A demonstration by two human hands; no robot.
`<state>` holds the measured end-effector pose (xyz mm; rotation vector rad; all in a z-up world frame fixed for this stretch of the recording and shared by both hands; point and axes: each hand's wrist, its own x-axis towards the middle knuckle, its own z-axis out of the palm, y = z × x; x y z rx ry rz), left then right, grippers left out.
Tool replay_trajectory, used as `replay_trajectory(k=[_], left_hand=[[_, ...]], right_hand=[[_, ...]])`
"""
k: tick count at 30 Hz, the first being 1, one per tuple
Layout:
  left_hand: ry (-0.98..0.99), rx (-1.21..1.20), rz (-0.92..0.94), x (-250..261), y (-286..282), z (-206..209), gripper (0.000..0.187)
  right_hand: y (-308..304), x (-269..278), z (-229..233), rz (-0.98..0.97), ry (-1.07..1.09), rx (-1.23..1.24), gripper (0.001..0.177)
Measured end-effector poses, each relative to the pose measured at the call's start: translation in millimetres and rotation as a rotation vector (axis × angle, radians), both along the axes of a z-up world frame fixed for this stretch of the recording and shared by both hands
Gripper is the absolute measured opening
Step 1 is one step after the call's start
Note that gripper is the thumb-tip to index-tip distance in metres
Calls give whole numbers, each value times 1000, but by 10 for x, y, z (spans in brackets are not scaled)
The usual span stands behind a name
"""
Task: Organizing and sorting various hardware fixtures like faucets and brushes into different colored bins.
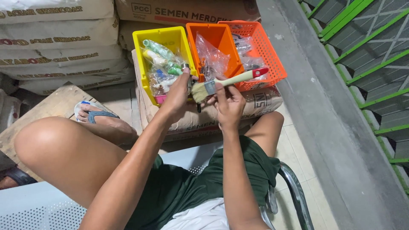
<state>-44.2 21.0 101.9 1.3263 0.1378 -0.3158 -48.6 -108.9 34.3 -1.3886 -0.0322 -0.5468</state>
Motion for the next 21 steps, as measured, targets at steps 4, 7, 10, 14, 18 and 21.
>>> replay_trajectory(k=[4,7,10,14,18,21], left_hand=[[50,-25,-9,61,-13,-114,67],[117,-76,-9,176,-31,-320,75],[96,-61,-14,390,-2,-711,71],[60,19,-40,194,57,-380,73],[121,-73,1,149,-12,-258,70],[152,-100,32,142,-16,-268,68]], right_hand=[[90,65,-183,-152,-45,88,28],[183,-8,-77,-228,-89,50,28],[150,-35,-106,-170,-128,-37,25],[-41,-27,-131,-54,-103,-41,18],[-4,-9,-64,-173,-108,-38,19],[26,-5,-75,-187,-109,-82,21]])
